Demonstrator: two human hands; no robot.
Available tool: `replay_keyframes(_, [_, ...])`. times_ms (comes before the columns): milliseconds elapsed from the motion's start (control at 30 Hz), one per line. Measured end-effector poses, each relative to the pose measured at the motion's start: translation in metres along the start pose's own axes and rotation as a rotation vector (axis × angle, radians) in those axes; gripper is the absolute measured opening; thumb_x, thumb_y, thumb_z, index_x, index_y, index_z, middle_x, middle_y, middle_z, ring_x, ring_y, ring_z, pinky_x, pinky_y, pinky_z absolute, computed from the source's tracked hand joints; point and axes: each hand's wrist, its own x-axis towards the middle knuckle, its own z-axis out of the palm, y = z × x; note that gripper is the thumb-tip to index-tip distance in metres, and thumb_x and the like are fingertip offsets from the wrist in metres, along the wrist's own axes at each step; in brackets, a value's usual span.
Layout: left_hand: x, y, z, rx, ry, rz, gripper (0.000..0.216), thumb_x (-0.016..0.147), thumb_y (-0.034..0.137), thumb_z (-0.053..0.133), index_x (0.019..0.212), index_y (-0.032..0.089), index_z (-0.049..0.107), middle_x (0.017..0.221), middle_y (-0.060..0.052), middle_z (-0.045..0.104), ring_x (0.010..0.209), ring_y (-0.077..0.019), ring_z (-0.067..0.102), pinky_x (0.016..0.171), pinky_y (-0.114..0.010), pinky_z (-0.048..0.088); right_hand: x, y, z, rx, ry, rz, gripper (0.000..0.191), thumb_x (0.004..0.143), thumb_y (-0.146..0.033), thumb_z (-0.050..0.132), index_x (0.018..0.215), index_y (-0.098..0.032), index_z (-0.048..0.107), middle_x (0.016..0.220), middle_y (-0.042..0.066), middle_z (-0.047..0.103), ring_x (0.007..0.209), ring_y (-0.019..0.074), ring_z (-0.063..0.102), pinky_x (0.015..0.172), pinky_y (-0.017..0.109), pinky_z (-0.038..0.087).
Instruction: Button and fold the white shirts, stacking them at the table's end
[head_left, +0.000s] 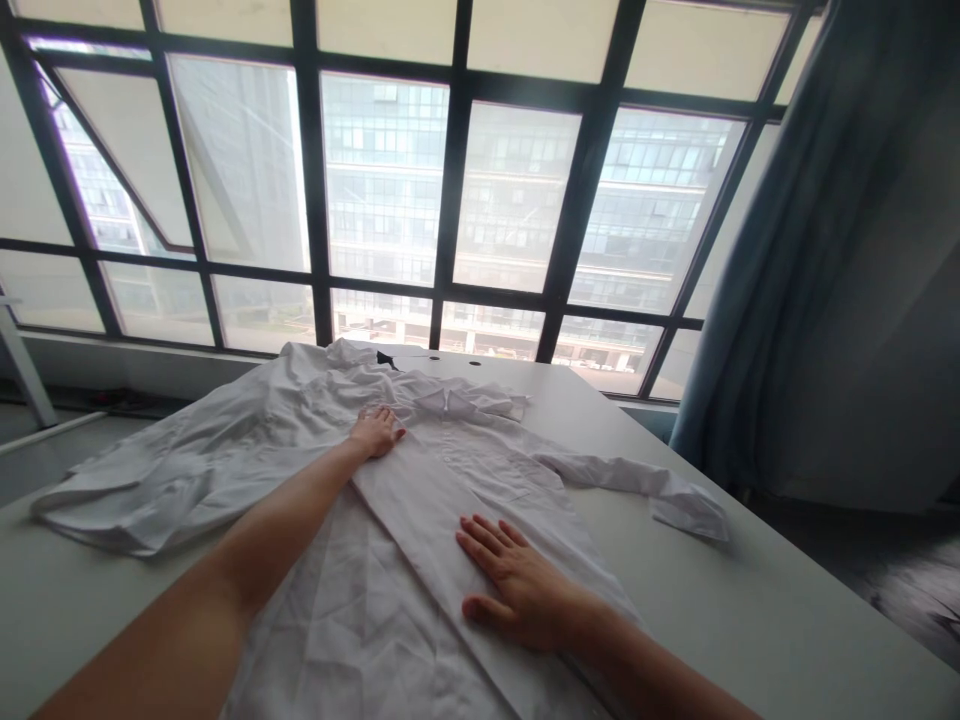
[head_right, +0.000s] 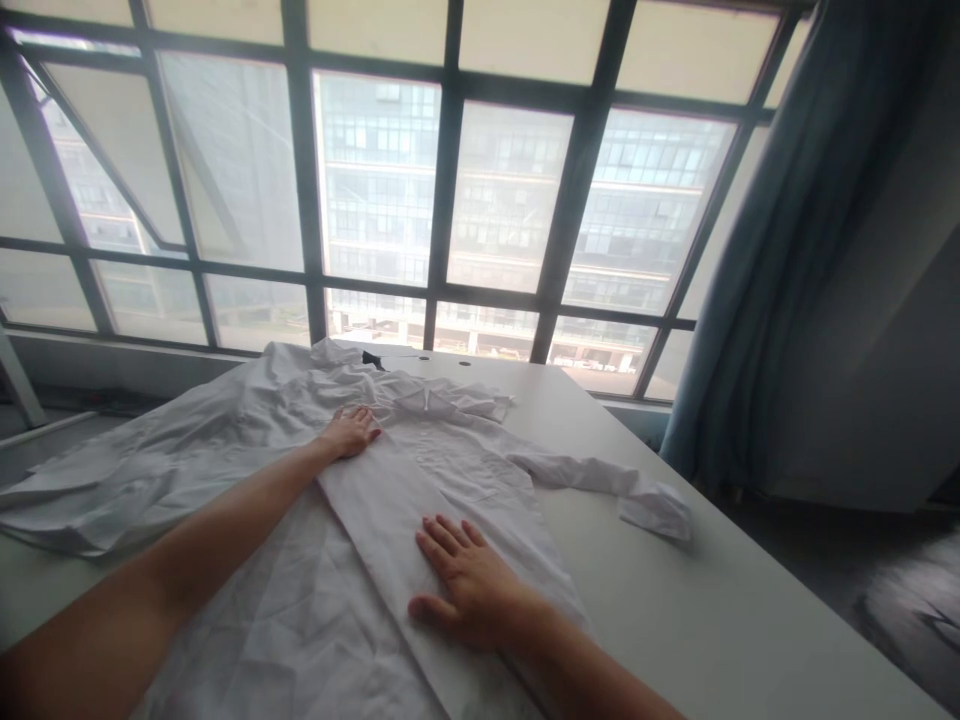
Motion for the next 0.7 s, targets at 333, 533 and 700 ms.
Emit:
replay_keyframes(333, [-0.106,0.001,-0.004,0.020,-0.037,0.230,0.070,0.099,0.058,0.024,0.150,0.013,0.036,0.158,-0.015,0.028,0.148,-0.0254,0.022,0.118,-0.043,0.014,0.002,0.001,0.003,0.006,0.011,-0.009,0.083,0.091,-0.067,0.039,0.154,-0.014,0.026,0.162,0.012,0.015,0.150,0.0271,0.009,0.122,0.048,0.006])
replay_keyframes(533, [-0.115,-0.013,-0.009,-0.059,-0.073,0.173,0.063,0.100,0.051,0.025,0.148,0.012,0.038,0.158,-0.014,0.028,0.148,-0.0226,0.022,0.119,-0.041,0.015,0.014,0.025,0.003,0.113,0.216,-0.070,0.066,0.090,-0.060,0.048,0.141,-0.018,0.052,0.150,0.013,0.045,0.137,0.0281,0.042,0.114,0.044,0.032])
replay_keyframes(700, [-0.113,-0.012,-0.005,-0.085,-0.056,0.172,0.063,0.099,0.052,0.028,0.147,0.014,0.040,0.157,-0.013,0.030,0.147,-0.0237,0.023,0.118,-0.043,0.015,0.019,0.115,-0.049,0.036,0.541,0.575,0.043,0.089,-0.043,0.050,0.116,-0.014,0.068,0.107,0.015,0.072,0.092,0.0257,0.068,0.084,0.037,0.051])
